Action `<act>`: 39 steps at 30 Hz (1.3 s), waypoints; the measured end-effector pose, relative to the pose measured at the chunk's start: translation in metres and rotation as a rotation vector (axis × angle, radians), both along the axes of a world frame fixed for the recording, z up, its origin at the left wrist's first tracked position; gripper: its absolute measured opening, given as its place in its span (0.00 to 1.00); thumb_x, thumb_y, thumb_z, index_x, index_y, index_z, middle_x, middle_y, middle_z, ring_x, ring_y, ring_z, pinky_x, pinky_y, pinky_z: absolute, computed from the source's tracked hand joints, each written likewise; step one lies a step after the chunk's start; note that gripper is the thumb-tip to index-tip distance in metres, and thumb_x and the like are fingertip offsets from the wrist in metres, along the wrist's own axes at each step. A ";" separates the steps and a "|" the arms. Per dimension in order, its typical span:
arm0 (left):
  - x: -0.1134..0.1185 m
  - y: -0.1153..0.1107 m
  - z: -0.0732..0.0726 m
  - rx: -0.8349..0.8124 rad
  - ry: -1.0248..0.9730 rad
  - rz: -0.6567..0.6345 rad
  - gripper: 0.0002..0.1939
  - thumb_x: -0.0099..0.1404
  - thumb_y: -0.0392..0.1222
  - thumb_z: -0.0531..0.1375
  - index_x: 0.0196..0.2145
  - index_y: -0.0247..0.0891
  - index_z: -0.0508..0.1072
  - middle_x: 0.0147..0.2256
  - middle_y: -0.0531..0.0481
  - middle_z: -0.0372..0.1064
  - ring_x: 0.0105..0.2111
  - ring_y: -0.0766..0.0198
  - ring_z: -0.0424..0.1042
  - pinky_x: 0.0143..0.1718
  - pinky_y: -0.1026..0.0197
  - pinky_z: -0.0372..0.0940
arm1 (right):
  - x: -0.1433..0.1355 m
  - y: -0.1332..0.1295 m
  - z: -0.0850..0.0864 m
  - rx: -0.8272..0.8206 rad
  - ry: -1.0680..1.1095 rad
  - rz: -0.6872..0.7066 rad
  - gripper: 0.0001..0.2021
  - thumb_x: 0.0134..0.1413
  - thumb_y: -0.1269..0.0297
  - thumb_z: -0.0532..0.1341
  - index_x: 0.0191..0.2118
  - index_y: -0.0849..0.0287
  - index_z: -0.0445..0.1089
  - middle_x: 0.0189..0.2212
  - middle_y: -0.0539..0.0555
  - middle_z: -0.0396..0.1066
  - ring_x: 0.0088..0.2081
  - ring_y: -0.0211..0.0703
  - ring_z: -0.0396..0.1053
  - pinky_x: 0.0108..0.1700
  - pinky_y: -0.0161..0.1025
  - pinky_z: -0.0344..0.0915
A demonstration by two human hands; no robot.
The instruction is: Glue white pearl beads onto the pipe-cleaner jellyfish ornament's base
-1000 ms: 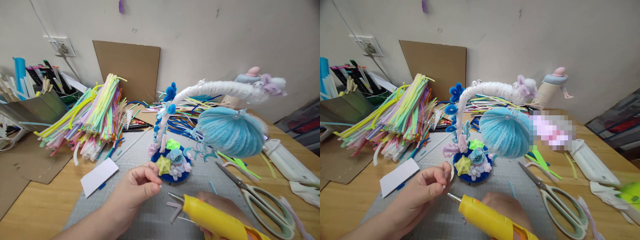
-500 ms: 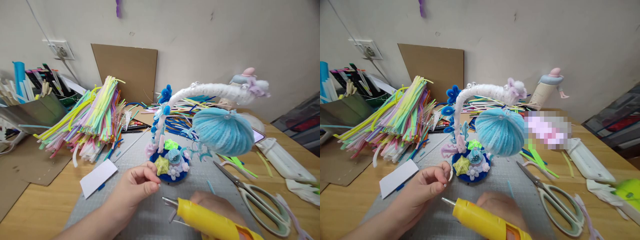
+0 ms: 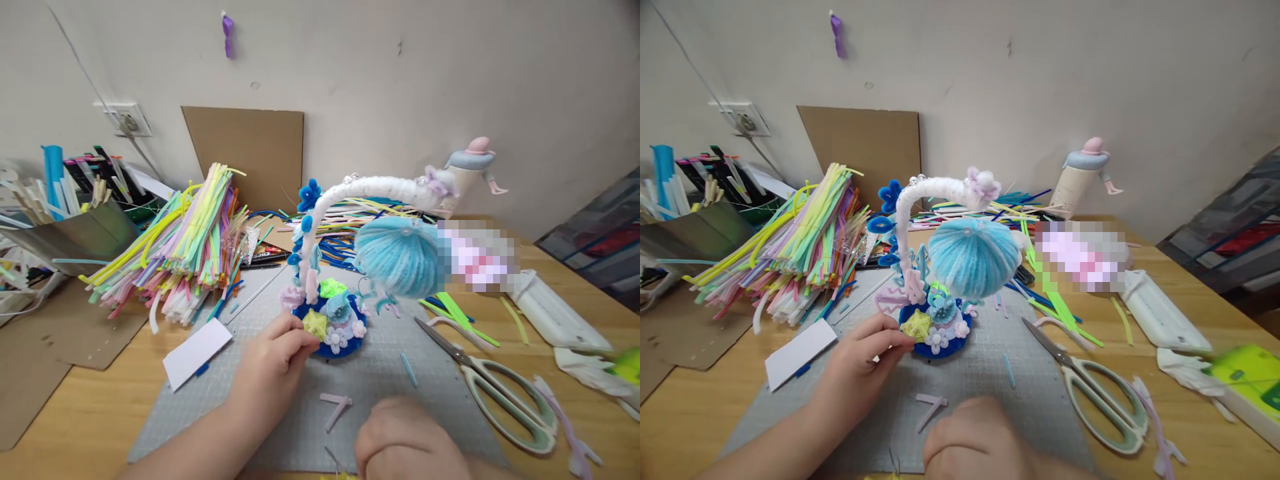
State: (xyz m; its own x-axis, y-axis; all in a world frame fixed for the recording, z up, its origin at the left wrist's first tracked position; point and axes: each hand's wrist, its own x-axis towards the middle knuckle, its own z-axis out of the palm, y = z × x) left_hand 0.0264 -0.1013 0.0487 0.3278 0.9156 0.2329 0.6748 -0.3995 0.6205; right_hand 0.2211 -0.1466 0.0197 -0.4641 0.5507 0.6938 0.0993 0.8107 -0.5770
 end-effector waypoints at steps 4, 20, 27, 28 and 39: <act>0.009 0.004 0.018 0.120 0.488 -0.062 0.14 0.66 0.33 0.49 0.40 0.41 0.74 0.37 0.47 0.70 0.33 0.62 0.69 0.31 0.62 0.58 | 0.004 -0.001 0.006 0.056 -0.009 0.005 0.23 0.66 0.52 0.41 0.27 0.56 0.64 0.20 0.49 0.73 0.18 0.35 0.66 0.24 0.36 0.58; 0.032 0.021 0.037 0.077 0.826 -0.089 0.12 0.62 0.29 0.51 0.33 0.40 0.72 0.37 0.48 0.69 0.34 0.59 0.71 0.25 0.64 0.58 | 0.009 0.003 0.019 0.114 -0.109 0.079 0.28 0.68 0.56 0.35 0.28 0.59 0.66 0.23 0.51 0.72 0.23 0.35 0.67 0.27 0.35 0.58; 0.033 0.021 0.037 0.083 0.821 -0.082 0.12 0.61 0.28 0.51 0.32 0.39 0.72 0.37 0.47 0.69 0.35 0.59 0.71 0.25 0.64 0.58 | 0.008 0.003 0.012 0.129 -0.087 0.078 0.25 0.69 0.58 0.37 0.28 0.58 0.65 0.22 0.49 0.71 0.22 0.34 0.66 0.26 0.35 0.57; 0.032 0.021 0.037 0.090 0.820 -0.086 0.12 0.61 0.28 0.51 0.31 0.39 0.72 0.37 0.47 0.69 0.35 0.59 0.71 0.25 0.63 0.58 | 0.008 0.003 0.012 0.126 -0.088 0.077 0.25 0.69 0.58 0.37 0.28 0.58 0.65 0.22 0.49 0.71 0.22 0.34 0.66 0.26 0.35 0.56; 0.028 0.022 0.032 0.051 0.780 -0.053 0.12 0.64 0.33 0.51 0.34 0.42 0.73 0.39 0.48 0.70 0.35 0.59 0.72 0.26 0.63 0.57 | 0.009 0.002 0.016 0.094 -0.113 0.053 0.26 0.69 0.57 0.35 0.29 0.58 0.65 0.24 0.50 0.72 0.24 0.35 0.68 0.28 0.35 0.59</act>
State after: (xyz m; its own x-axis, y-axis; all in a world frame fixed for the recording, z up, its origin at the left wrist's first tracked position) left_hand 0.0542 -0.0789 0.0809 0.4568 0.8886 -0.0415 0.8877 -0.4583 -0.0446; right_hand 0.2305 -0.1447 0.0359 -0.5688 0.4584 0.6829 0.1150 0.8665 -0.4858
